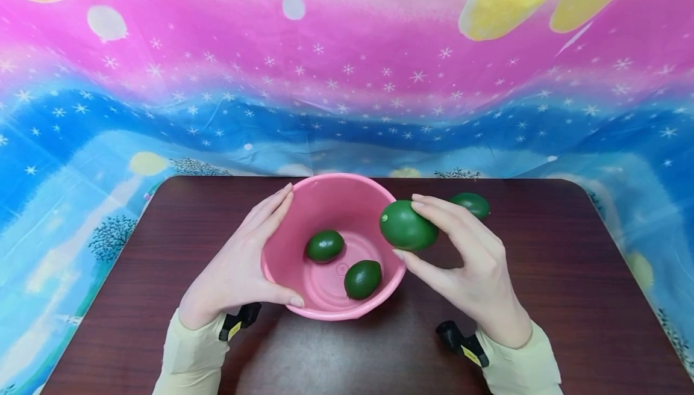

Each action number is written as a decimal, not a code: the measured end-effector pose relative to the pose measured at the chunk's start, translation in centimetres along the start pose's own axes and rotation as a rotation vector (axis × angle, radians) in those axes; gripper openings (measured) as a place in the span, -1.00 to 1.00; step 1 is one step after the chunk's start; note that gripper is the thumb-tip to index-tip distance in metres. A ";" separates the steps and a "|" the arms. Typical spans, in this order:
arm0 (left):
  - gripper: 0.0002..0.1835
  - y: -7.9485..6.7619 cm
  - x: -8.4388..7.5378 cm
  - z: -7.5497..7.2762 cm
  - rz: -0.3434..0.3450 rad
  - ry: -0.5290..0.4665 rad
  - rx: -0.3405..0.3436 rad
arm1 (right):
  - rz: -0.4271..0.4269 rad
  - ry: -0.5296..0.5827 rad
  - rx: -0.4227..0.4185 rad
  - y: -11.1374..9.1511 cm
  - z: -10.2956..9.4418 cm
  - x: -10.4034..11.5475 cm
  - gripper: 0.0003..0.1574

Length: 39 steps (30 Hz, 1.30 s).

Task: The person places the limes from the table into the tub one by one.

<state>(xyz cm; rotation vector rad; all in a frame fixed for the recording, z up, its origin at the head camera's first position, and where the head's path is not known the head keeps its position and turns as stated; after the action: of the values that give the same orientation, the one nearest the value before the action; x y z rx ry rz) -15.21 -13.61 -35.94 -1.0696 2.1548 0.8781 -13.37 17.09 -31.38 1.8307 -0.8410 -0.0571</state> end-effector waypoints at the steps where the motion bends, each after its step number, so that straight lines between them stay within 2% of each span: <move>1: 0.48 0.0 0.0 0.0 0.001 0.000 0.000 | -0.002 0.002 -0.002 0.0 0.0 0.0 -0.24; 11: 0.48 0.0 -0.1 0.0 0.002 -0.003 0.002 | -0.025 0.001 -0.004 -0.1 0.4 0.1 -0.26; 26: 0.47 0.0 -0.1 -0.1 -0.001 -0.014 -0.004 | -0.050 -0.017 -0.009 0.8 0.9 2.0 -0.26; 39: 0.47 0.0 0.0 0.0 -0.019 -0.017 -0.002 | -0.067 -0.011 0.031 -0.1 1.5 0.9 -0.29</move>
<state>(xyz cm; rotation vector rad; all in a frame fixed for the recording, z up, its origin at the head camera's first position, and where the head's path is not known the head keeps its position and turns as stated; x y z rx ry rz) -15.21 -13.63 -35.92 -1.0776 2.1265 0.8774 -13.23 15.40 -31.74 1.8893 -0.7918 -0.0974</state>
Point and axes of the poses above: each hand's wrist, its own y-axis towards the middle knuckle, its own z-axis out of the palm, x = y × z, the point moved 4 cm from there along y, towards the middle knuckle, and after that the axes turned 11 degrees about -y, right-handed, at the moved point
